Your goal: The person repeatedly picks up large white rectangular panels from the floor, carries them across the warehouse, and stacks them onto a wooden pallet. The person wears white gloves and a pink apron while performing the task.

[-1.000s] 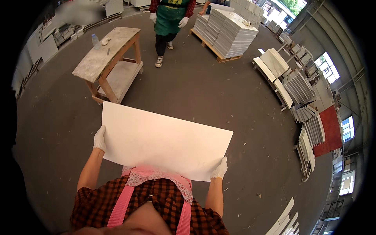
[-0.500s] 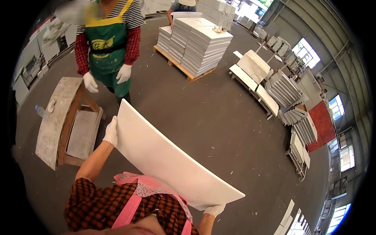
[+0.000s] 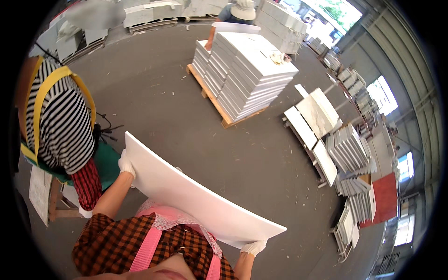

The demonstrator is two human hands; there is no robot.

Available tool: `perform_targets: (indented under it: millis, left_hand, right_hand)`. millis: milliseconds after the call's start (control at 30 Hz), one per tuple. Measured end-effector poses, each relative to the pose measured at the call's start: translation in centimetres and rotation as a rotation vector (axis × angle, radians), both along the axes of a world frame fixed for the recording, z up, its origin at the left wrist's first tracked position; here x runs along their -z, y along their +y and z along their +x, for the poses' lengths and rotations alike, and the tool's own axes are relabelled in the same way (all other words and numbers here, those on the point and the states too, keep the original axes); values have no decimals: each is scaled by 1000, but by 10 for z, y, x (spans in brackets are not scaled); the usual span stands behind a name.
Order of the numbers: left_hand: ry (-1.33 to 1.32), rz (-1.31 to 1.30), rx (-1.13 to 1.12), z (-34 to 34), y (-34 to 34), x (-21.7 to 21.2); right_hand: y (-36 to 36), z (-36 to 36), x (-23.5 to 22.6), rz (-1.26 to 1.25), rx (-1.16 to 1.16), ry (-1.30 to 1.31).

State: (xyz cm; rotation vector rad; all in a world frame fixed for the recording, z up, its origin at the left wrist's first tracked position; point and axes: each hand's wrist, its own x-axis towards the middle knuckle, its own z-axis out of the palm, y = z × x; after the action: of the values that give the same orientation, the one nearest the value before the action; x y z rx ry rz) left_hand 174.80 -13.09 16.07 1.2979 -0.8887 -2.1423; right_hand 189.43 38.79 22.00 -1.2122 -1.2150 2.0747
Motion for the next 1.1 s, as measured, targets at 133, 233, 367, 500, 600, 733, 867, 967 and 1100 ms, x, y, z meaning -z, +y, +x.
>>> perform_targets:
  millis: [133, 233, 367, 500, 600, 733, 867, 967, 1100]
  left_hand:
    - [65, 93, -128, -97, -6, 18]
    - [143, 196, -169, -169, -20, 0]
    - [45, 88, -242, -221, -71, -17]
    - [103, 77, -322, -287, -118, -24]
    - [19, 6, -370, -341, -161, -25]
    - [72, -85, -502, -380, -233, -23]
    - [-65, -100, -486, -410, -295, -42]
    - [-57, -79, -285, -426, -336, -25]
    - [-27, 33, -441, -491, -403, -2]
  right_hand:
    - [2, -125, -14, 82, -54, -19]
    - [5, -230, -6, 152, -133, 69]
    - [-32, -336, -13, 69, -197, 46]
    - [-82, -457, -2, -16, -202, 37]
    - [-130, -551, 3, -28, -283, 79]
    - [-232, -698, -8, -146, -333, 34]
    - [-334, -809, -31, -71, -472, -13]
    - [-376, -881, -11, 2, -533, -77]
    - [-440, -966, -4, -86, -514, -16]
